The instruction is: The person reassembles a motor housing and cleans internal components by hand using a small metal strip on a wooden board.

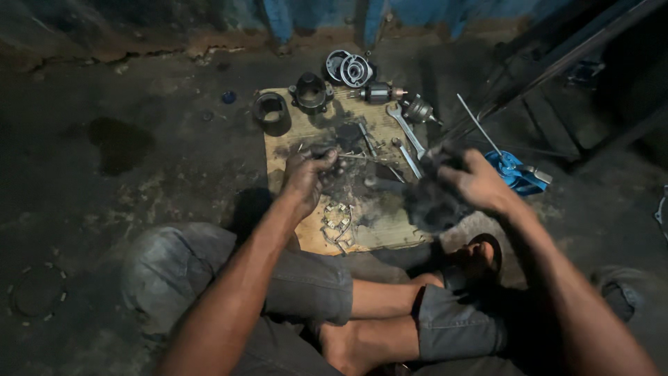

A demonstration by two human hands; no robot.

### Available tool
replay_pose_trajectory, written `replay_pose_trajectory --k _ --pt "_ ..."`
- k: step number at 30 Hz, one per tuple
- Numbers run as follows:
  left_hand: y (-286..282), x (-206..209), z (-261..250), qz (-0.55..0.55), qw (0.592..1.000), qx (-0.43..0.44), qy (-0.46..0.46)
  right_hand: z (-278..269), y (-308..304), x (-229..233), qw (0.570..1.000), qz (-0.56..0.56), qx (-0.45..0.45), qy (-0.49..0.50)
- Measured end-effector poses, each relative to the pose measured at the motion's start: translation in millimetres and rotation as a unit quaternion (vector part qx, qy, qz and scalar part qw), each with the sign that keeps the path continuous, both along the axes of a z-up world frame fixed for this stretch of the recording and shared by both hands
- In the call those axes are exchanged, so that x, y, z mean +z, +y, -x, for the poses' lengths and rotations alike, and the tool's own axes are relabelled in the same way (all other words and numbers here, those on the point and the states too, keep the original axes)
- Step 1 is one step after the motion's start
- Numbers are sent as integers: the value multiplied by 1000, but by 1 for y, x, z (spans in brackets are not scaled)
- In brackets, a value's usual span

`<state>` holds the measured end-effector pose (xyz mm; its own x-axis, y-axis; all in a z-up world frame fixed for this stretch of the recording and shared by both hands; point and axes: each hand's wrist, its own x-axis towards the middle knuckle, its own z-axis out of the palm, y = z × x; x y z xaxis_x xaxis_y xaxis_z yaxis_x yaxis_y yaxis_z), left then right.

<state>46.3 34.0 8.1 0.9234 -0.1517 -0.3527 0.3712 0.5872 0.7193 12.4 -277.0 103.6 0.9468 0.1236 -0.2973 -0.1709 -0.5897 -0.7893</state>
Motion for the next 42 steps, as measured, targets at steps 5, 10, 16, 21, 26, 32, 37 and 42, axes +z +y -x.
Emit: replay_pose_trajectory --k 5,10,16,21,26,32,37,42 --pt "-10 14 13 -58 998 -23 9 5 41 29 993 115 6 26" --pt "-20 22 21 -85 995 -42 -25 15 66 47 970 216 89 -73" --pt "-25 25 20 -262 936 -157 -176 12 56 35 983 128 123 -35" --pt "-29 1 2 -377 845 -316 -210 9 42 16 981 54 175 -69" --pt "-36 -18 -3 -406 794 -315 -325 9 42 8 971 54 201 -114" --pt "-25 -8 4 -187 902 -354 -161 8 44 -3 971 7 198 -131" --pt "-23 6 6 -180 915 -337 -129 8 50 4 975 -3 168 -145" --pt "-17 -3 5 -129 935 -299 -141 5 36 7 991 -75 35 -100"
